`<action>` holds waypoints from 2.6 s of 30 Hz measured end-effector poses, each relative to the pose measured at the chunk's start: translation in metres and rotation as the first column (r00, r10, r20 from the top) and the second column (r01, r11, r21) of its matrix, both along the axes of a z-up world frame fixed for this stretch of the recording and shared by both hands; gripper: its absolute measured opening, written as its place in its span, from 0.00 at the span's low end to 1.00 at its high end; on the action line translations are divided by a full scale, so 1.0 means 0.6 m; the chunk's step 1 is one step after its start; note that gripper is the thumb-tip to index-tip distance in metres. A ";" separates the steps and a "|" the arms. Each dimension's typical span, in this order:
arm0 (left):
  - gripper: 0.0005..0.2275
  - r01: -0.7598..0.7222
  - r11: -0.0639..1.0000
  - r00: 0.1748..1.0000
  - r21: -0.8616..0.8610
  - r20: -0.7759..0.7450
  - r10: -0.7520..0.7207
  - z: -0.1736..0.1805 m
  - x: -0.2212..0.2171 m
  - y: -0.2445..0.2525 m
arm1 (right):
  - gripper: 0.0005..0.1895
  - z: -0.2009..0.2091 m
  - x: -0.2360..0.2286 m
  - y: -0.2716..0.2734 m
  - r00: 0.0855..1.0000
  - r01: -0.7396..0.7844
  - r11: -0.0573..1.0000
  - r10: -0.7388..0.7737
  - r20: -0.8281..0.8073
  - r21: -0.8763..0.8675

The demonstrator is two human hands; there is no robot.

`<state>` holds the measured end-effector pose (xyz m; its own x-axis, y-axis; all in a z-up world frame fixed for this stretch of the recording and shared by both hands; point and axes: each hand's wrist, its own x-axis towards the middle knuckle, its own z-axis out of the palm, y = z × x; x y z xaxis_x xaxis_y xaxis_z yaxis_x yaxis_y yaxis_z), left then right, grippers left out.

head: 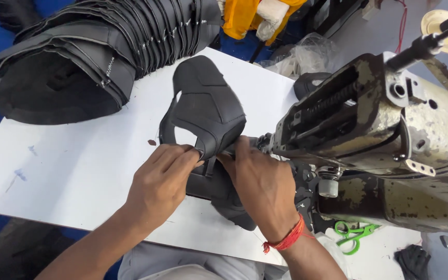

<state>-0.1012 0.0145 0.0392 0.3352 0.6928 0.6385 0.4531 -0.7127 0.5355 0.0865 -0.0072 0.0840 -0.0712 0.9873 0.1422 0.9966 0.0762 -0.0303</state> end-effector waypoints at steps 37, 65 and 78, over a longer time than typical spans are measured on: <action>0.20 0.333 0.442 0.911 -0.833 0.405 0.078 -0.068 0.136 0.022 | 0.18 -0.104 0.137 -0.110 0.068 0.240 0.942 -0.255 -0.964 -0.233; 0.17 0.314 0.529 0.922 -0.789 0.386 0.030 -0.074 0.133 0.020 | 0.11 -0.155 0.182 -0.135 0.675 0.650 0.719 -0.399 -0.621 0.245; 0.17 0.285 0.534 0.928 -0.796 0.369 0.056 -0.067 0.133 0.016 | 0.11 -0.144 0.148 -0.124 0.107 0.314 0.946 -0.122 -0.987 -0.083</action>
